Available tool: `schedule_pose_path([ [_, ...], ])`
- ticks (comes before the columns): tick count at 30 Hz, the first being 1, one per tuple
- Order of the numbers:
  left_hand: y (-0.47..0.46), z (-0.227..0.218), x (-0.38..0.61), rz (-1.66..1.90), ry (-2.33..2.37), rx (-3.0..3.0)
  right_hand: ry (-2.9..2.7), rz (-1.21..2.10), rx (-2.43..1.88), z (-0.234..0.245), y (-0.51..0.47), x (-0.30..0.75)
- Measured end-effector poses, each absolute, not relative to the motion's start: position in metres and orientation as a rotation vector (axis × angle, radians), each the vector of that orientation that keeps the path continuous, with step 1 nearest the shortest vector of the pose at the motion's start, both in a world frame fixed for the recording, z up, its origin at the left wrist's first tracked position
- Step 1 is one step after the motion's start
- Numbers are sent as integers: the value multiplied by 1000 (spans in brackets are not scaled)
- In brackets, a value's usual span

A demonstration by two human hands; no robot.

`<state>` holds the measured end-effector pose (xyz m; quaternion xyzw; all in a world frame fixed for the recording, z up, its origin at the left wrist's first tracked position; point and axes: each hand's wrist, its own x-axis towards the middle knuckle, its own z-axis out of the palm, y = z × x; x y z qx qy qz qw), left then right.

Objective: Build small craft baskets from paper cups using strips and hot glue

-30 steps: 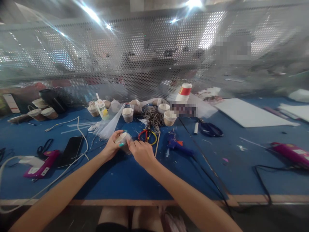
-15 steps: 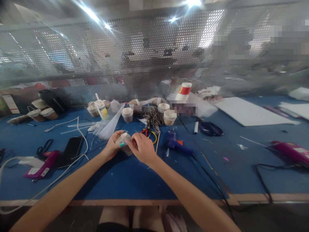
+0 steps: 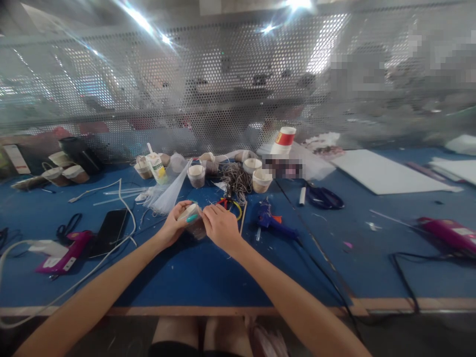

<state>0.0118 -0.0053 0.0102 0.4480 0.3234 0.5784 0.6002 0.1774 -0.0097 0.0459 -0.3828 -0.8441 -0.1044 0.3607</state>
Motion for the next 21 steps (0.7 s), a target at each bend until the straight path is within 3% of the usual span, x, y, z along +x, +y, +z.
schedule_pose_path([
  [10, -7, 13, 13, 1362, 766, 1011, -2122, -511, -1010, 41, -11, 173],
  [21, -3, 10, 10, 1378, 809, 994, -2128, -299, -818, 44, -20, 186],
])
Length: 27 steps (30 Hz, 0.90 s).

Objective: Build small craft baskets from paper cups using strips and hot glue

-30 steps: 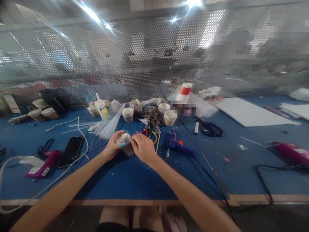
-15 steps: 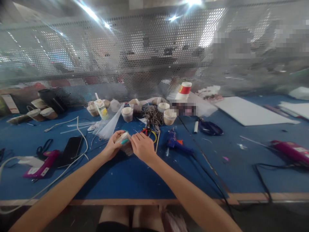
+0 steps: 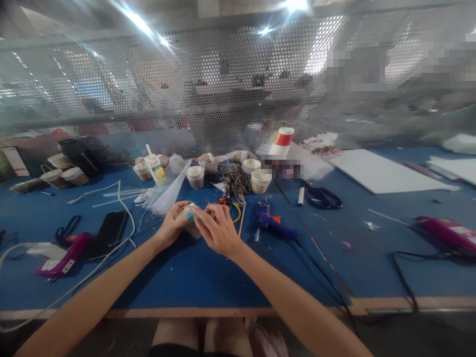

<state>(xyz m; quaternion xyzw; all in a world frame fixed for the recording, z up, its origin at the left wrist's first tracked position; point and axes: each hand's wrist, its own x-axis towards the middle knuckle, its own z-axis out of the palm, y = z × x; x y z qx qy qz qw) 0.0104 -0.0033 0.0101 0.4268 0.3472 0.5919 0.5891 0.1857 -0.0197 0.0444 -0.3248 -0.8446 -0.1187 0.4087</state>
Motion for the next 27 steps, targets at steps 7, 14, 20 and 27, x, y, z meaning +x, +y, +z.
schedule_pose_path([
  [7, -5, 13, 10, 1375, 816, 969, -2211, -479, -719, 42, -22, 183],
  [14, -3, 11, 10, 1408, 839, 926, -2239, -416, -632, 43, -27, 180],
  [20, -4, 12, 10, 1407, 856, 939, -2213, -154, -605, 39, -22, 183],
  [27, -4, 10, 7, 1407, 862, 917, -2224, -250, -560, 37, -24, 181],
])
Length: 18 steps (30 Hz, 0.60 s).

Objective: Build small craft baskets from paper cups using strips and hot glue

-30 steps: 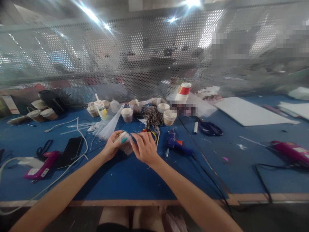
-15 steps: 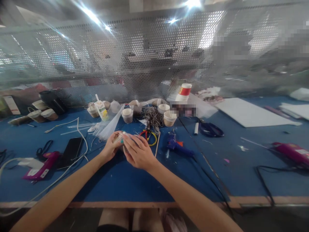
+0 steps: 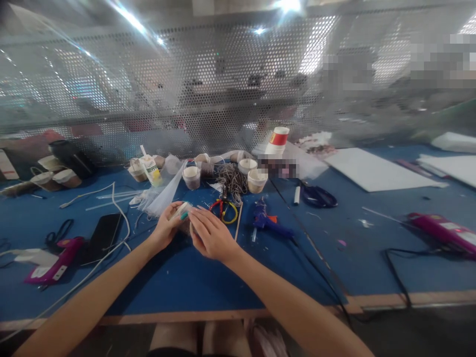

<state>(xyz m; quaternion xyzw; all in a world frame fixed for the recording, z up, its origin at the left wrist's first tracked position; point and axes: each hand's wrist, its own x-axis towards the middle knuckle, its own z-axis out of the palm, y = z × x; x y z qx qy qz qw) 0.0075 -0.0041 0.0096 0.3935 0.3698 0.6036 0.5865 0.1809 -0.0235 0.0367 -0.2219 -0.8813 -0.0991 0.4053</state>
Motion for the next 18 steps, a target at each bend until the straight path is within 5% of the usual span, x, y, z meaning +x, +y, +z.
schedule_pose_path([
  [18, -9, 9, 12, 1446, 879, 1070, -2351, -193, -839, 40, -33, 175],
])
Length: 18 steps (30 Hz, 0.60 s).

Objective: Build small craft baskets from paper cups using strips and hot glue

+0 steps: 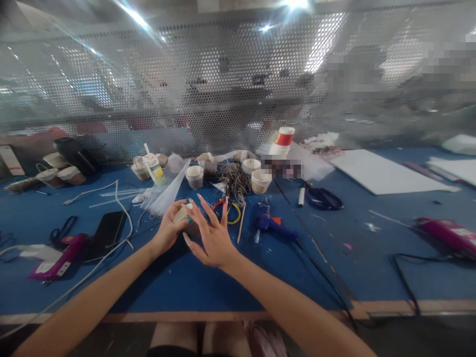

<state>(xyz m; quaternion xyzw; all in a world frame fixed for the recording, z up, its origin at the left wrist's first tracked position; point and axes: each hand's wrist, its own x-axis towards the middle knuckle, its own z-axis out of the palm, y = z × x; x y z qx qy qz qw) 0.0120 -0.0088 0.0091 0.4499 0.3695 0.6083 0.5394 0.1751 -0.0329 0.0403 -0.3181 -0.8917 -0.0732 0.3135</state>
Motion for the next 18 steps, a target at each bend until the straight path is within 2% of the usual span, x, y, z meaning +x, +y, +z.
schedule_pose_path([
  [8, -9, 10, 12, 1456, 865, 1048, -2338, -186, -843, 39, -33, 174],
  [18, -8, 17, 12, 1430, 829, 986, -2223, 203, -762, 31, -21, 179],
])
